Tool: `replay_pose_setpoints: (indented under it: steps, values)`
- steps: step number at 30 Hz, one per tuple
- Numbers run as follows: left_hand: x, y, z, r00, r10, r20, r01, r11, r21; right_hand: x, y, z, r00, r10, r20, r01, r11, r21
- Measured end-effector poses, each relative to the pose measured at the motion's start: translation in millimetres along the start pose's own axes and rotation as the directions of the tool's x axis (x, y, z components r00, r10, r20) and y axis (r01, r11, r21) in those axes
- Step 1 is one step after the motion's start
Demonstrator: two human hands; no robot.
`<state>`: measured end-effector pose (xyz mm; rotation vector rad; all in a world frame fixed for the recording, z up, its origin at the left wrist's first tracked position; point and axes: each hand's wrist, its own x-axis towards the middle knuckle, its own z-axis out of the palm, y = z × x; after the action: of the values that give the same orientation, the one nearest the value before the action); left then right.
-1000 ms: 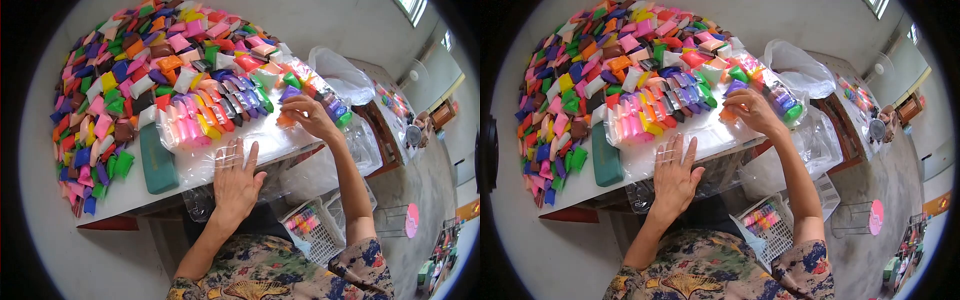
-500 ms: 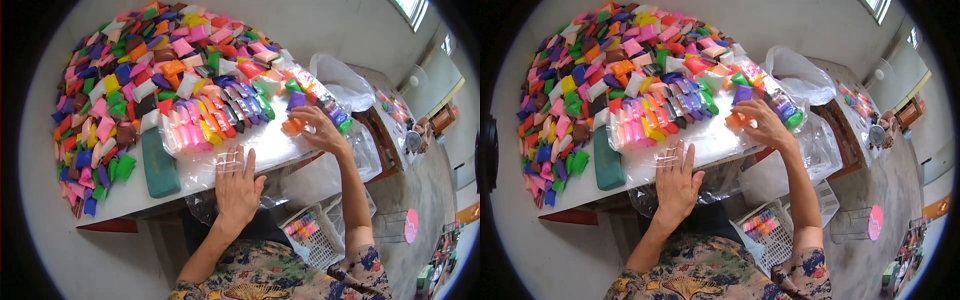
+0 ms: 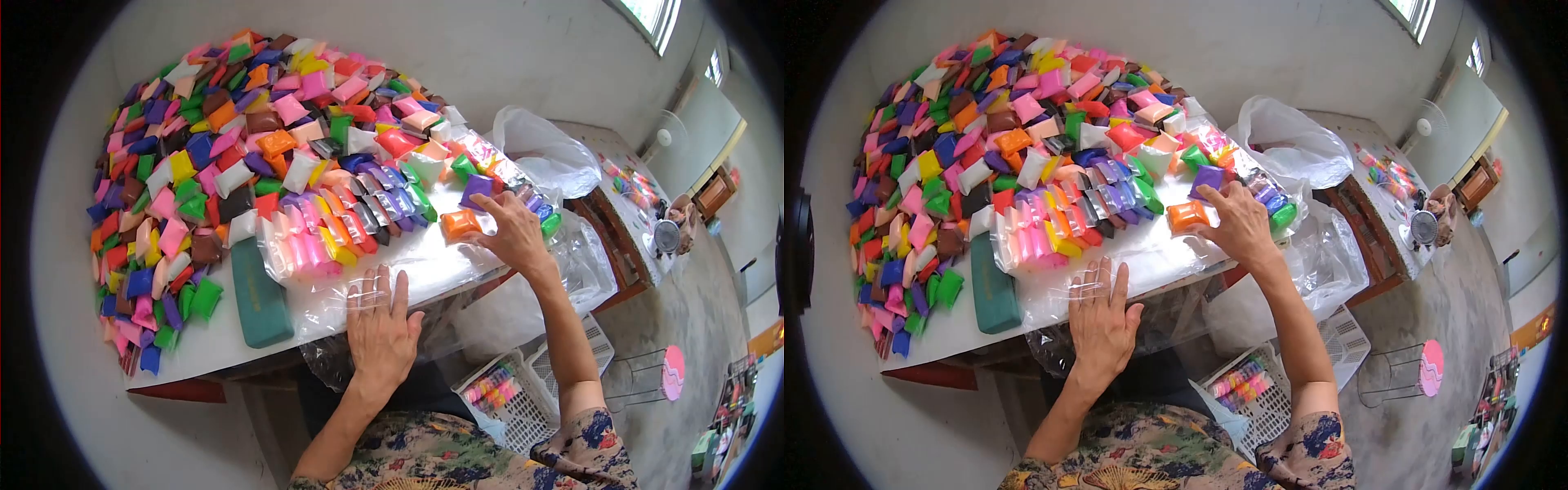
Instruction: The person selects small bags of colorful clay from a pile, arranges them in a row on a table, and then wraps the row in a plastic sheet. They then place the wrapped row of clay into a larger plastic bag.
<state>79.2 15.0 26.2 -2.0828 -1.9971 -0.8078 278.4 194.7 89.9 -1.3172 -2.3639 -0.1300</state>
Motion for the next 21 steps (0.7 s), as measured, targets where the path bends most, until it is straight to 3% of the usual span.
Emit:
replay_pose_setpoints:
  steps: [3, 10, 14, 17, 21]
  values:
    - [0, 1, -1, 1.0, -0.003, 0.008, 0.003, 1.0, 0.004, 3, 0, 5, 0.998, 0.046, 0.035, -0.045, 0.998, -0.035]
    - [0, 0, 2, 1.0, 0.0, 0.021, 0.0, 1.0, 0.02, 19, 18, 18, 0.987, -0.135, 0.084, 0.108, 0.957, 0.27]
    - [-1, 1, 2, 1.0, 0.008, 0.015, -0.009, 0.999, 0.045, 22, 13, 12, 0.989, -0.105, 0.104, 0.065, 0.943, 0.327]
    - [-1, 0, 2, 1.0, 0.01, 0.008, -0.011, 0.998, 0.06, 32, 11, 11, 0.98, -0.029, 0.196, -0.053, 0.915, 0.401]
    - [-2, 0, 4, 1.0, 0.01, 0.0, -0.01, 0.998, 0.059, 39, 1, 10, 0.973, -0.03, 0.23, -0.041, 0.954, 0.296]
